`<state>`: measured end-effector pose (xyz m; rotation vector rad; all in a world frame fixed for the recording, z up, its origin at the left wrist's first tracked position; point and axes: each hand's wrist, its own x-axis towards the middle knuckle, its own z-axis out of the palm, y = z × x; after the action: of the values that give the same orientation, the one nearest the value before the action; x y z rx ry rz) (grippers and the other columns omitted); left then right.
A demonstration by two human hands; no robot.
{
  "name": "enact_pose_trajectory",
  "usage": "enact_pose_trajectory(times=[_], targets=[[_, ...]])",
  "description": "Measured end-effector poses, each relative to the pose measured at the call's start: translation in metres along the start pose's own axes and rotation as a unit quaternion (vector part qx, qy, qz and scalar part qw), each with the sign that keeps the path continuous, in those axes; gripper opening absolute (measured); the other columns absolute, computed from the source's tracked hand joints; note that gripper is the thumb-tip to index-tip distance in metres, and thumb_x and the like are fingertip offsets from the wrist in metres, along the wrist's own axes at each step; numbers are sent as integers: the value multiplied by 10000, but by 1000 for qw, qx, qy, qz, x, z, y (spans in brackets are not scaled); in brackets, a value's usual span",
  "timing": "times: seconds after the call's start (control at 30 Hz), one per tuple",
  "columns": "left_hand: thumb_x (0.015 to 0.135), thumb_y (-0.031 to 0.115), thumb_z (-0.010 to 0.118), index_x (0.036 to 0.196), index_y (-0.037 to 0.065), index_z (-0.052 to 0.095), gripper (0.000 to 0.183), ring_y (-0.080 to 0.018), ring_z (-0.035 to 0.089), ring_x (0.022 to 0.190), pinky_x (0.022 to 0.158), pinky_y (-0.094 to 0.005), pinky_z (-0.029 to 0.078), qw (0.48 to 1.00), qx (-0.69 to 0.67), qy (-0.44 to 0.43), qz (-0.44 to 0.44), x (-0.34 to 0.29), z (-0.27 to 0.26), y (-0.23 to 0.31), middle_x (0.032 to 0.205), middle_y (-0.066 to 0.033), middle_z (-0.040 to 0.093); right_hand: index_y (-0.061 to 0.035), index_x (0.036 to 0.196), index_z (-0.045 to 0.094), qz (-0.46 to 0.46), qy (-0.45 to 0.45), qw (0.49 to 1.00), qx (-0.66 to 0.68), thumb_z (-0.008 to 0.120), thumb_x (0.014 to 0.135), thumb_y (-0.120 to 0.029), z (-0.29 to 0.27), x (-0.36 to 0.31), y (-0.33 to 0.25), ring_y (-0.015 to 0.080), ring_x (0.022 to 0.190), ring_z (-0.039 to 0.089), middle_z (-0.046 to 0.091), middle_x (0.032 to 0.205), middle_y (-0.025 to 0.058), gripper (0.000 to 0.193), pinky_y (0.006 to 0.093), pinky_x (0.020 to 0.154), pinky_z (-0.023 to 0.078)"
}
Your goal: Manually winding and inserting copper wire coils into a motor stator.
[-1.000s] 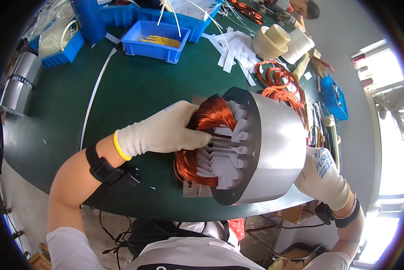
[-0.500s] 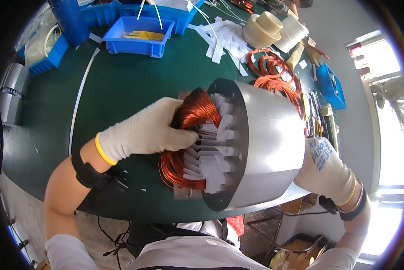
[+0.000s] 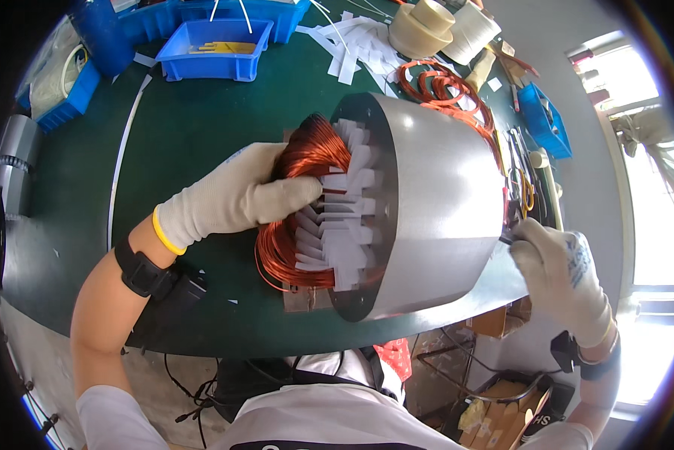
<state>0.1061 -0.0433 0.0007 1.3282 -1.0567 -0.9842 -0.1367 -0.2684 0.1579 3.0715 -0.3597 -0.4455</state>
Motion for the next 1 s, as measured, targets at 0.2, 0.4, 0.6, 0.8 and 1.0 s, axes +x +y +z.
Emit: enact_pose_trajectory(times=[0.2, 0.4, 0.6, 0.8, 1.0], targets=[[908, 205, 618, 1046, -35, 596, 277, -58, 446, 710, 663, -242, 433, 999, -23, 44, -13, -6, 6, 2, 779, 26, 549, 8, 777, 571, -88, 28, 995, -26, 557, 785, -47, 15, 32, -23, 382, 617, 603, 585, 660, 191, 57, 440, 625, 499], [885, 111, 627, 1053, -55, 605, 237, -69, 480, 756, 702, -275, 460, 998, -46, 49, -4, -2, 9, -2, 823, 17, 584, -30, 835, 590, -101, 26, 994, -26, 551, 798, -33, 29, 29, 7, 354, 604, 606, 583, 654, 168, 54, 419, 594, 492], [899, 95, 599, 1110, -58, 591, 261, -75, 503, 827, 784, -264, 471, 999, -3, 17, -37, 0, 4, 2, 921, -14, 621, -53, 561, 513, -198, 38, 969, -144, 615, 620, -96, 24, 32, 10, 326, 449, 523, 510, 524, 117, 125, 415, 444, 446], [904, 125, 587, 1065, -19, 588, 216, -46, 473, 735, 663, -243, 440, 995, 9, -12, -98, 0, 0, 13, 810, 24, 568, -41, 870, 599, 2, -27, 991, -135, 557, 814, -38, 0, 5, -3, 343, 591, 601, 577, 660, 158, 71, 403, 576, 483], [906, 177, 577, 968, -11, 582, 198, -44, 441, 637, 577, -235, 401, 998, -27, 33, -36, 0, 10, 8, 718, 45, 516, -12, 852, 593, 54, -23, 998, 15, 570, 827, -77, 0, 3, -14, 373, 601, 603, 581, 675, 187, 73, 410, 567, 475]])
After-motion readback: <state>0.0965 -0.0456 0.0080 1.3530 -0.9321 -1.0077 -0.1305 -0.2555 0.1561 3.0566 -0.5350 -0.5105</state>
